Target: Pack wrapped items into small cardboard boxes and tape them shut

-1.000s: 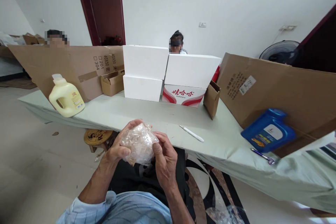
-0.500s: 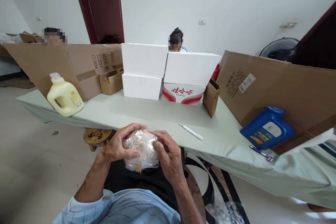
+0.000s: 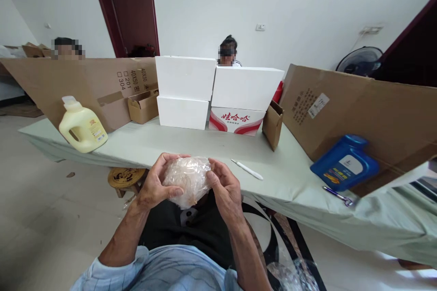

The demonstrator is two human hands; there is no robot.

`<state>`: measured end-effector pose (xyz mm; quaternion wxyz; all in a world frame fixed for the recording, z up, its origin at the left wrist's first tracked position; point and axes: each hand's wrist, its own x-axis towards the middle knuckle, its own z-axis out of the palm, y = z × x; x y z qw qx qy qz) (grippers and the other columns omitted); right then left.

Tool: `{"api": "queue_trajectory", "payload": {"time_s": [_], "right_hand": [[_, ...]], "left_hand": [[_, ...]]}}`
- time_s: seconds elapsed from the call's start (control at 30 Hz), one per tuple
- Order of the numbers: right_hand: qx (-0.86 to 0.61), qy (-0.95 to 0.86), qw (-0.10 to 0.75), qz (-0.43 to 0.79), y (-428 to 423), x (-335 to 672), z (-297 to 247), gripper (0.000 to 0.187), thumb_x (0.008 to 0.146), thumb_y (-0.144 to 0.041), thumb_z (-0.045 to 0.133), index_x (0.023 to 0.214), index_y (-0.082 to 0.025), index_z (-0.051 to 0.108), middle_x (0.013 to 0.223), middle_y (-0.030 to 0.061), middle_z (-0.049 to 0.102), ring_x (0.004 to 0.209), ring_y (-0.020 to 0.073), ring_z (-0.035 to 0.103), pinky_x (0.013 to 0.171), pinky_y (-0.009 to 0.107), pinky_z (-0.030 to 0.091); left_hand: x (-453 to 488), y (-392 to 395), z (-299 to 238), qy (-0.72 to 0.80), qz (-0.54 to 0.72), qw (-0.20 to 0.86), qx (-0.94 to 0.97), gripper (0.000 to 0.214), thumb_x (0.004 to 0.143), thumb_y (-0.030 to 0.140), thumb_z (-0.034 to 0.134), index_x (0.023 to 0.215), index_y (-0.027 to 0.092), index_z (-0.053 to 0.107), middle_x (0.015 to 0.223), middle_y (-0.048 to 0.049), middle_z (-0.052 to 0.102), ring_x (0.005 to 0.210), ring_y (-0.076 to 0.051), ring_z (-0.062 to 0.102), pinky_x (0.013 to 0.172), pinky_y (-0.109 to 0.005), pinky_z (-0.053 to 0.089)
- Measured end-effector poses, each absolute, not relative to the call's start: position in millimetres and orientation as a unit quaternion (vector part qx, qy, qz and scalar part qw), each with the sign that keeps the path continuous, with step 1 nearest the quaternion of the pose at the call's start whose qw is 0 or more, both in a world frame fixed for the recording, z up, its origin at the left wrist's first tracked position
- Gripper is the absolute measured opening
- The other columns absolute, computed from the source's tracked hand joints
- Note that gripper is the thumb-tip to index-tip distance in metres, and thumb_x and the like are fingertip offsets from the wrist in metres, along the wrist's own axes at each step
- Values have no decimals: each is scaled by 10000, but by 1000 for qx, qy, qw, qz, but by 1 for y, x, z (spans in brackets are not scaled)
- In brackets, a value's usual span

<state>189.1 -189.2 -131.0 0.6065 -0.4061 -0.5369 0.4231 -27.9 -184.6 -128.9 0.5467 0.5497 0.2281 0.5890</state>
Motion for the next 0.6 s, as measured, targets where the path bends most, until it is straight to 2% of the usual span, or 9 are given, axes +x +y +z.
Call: {"api": "queue_trajectory", "payload": {"time_s": [0.13, 0.27, 0.33, 0.47, 0.6], "right_hand": [[-405, -540, 598, 431, -183, 186, -116, 477, 821, -615, 877, 1122, -257, 783, 1114, 77, 809, 1049, 274, 726, 944, 416, 588], [-424, -558, 617, 358, -184, 187, -117, 471, 933, -681, 726, 1137, -260, 789, 1143, 83, 790, 1049, 269, 709, 914, 407, 588], [-430, -579, 621, 307, -191, 188, -121, 443, 983, -658, 665, 1122, -260, 802, 1149, 82, 767, 1018, 257, 696, 872, 391, 586], [-420, -621, 607, 264, -204, 184, -126, 330, 977, -532, 727, 1183, -286, 806, 1159, 71, 720, 1003, 238, 676, 807, 360, 586], [-415, -636, 610, 224, -207, 179, -124, 267, 965, -410, 772, 1212, -312, 799, 1156, 54, 703, 949, 206, 667, 787, 347, 588]], "left_hand": [[-33, -182, -133, 262, 500, 615, 550, 898, 734, 549, 956, 1457, 211, 543, 1225, -122, 753, 1015, -264, 728, 838, -309, 558], [-28, -176, -143, 262, 523, 612, 532, 716, 793, 554, 911, 1362, 174, 698, 1300, -128, 752, 1189, -313, 695, 957, -324, 543], [-24, -175, -148, 255, 554, 601, 517, 687, 813, 549, 896, 1361, 180, 708, 1346, -123, 740, 1256, -324, 670, 1021, -342, 530], [-22, -176, -152, 236, 559, 604, 516, 710, 835, 526, 884, 1419, 188, 666, 1395, -126, 717, 1291, -325, 656, 1075, -361, 515], [-23, -178, -152, 224, 540, 605, 541, 759, 790, 455, 921, 1451, 204, 644, 1404, -115, 713, 1289, -327, 648, 1044, -337, 516]]}}
